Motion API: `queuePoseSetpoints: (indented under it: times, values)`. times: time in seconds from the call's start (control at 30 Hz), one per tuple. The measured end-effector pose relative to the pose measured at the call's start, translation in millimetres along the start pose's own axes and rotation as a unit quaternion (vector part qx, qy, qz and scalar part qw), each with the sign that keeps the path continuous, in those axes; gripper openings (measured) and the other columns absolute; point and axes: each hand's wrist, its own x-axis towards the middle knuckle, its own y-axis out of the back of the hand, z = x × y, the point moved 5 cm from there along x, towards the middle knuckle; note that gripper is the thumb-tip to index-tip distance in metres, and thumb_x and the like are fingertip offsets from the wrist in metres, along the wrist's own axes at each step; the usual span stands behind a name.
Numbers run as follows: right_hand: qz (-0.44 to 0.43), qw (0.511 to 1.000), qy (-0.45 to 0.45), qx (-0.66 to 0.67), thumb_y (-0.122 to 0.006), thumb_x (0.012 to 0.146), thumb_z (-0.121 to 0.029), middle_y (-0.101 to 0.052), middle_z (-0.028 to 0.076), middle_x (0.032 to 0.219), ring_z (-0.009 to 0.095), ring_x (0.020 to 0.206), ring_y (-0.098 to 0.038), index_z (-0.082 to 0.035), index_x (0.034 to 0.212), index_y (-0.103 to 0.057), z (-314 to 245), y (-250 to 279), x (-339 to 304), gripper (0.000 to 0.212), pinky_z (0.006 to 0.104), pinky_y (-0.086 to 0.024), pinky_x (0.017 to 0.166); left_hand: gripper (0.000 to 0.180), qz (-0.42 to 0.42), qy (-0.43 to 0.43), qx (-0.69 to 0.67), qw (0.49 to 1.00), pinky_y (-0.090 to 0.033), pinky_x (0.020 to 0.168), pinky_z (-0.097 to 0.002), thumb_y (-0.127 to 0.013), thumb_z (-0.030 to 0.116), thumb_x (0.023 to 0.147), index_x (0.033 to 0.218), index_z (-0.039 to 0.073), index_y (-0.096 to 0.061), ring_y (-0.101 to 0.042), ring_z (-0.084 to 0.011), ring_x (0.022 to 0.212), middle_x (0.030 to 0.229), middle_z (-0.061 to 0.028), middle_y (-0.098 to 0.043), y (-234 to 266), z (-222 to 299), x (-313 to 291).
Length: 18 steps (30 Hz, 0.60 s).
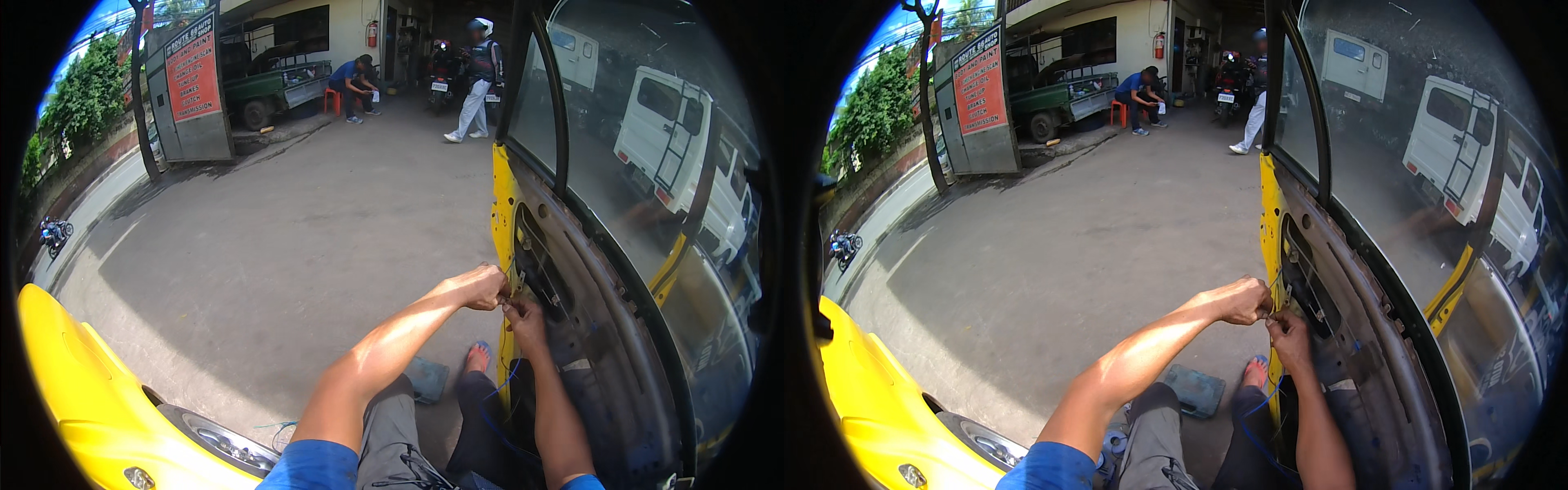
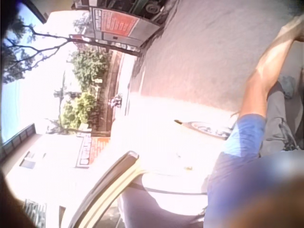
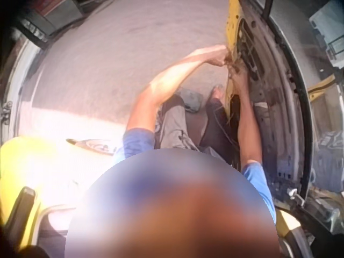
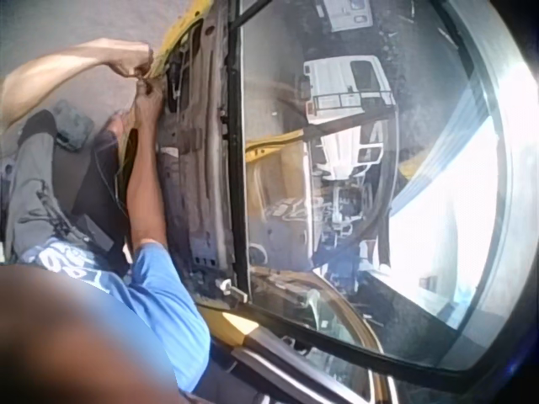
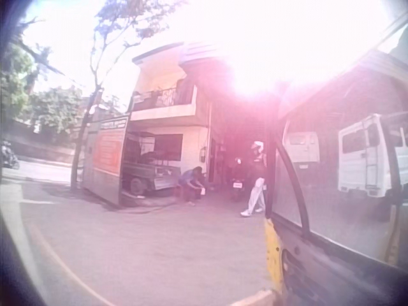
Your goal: The person works on the interior wiring of a yellow car door. They strip wire insulation with pliers, twist wires together, and wrap connections with electrical tape while the door panel is removed.
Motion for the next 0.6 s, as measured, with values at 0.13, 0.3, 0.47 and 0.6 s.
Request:
queuePoseSetpoints:
  times: [0.13,0.3,0.47,0.6]
  values:
    - [0.112,0.88,0.319,-0.333,-0.075,0.091,-0.013,-0.066,0.015,0.084,0.037,0.077,-0.068,-0.005,0.098,-0.067,-44.1,1.5,-18.3,0.012,0.0462,-0.056,0.07,0.028,0.002,0.052,-0.106,0.993,-0.058,0.086,-0.0479,-0.068,0.016,0.085,0.104,-0.003,-0.078,-0.072,-0.0415,0.094,0.1,-0.0221,-0.077,9.1,-5.7,4.8]
    - [0.109,0.845,0.368,-0.372,-0.075,0.088,-0.009,-0.066,0.016,0.089,0.04,0.082,-0.068,-0.005,0.099,-0.067,-50.1,0.6,-17.8,0.014,0.05,-0.054,0.072,0.027,-0.032,0.089,-0.13,0.987,-0.058,0.088,-0.0454,-0.071,0.018,0.086,0.104,0.001,-0.08,-0.074,-0.0358,0.098,0.099,-0.021,-0.078,14.1,-11.4,8.8]
    - [0.094,0.907,0.315,-0.264,-0.07,0.09,-0.007,-0.065,0.017,0.081,0.038,0.074,-0.067,-0.002,0.095,-0.069,-42.5,0.5,-6.8,0.007,0.0471,-0.054,0.069,0.024,-0.004,0.069,-0.128,0.989,-0.057,0.09,-0.0461,-0.075,0.016,0.085,0.103,0.0,-0.08,-0.073,-0.0361,0.097,0.098,-0.0187,-0.077,12.4,-7.9,6.1]
    - [0.05,0.982,0.145,-0.108,-0.063,0.092,-0.01,-0.064,0.012,0.071,0.027,0.065,-0.063,0.001,0.087,-0.07,-21.2,0.2,3.5,0.015,0.0398,-0.052,0.063,0.019,0.04,0.02,-0.091,0.995,-0.055,0.095,-0.0454,-0.073,0.01,0.085,0.1,0.0,-0.079,-0.069,-0.0371,0.104,0.1,-0.0178,-0.076,4.4,-1.5,-2.0]
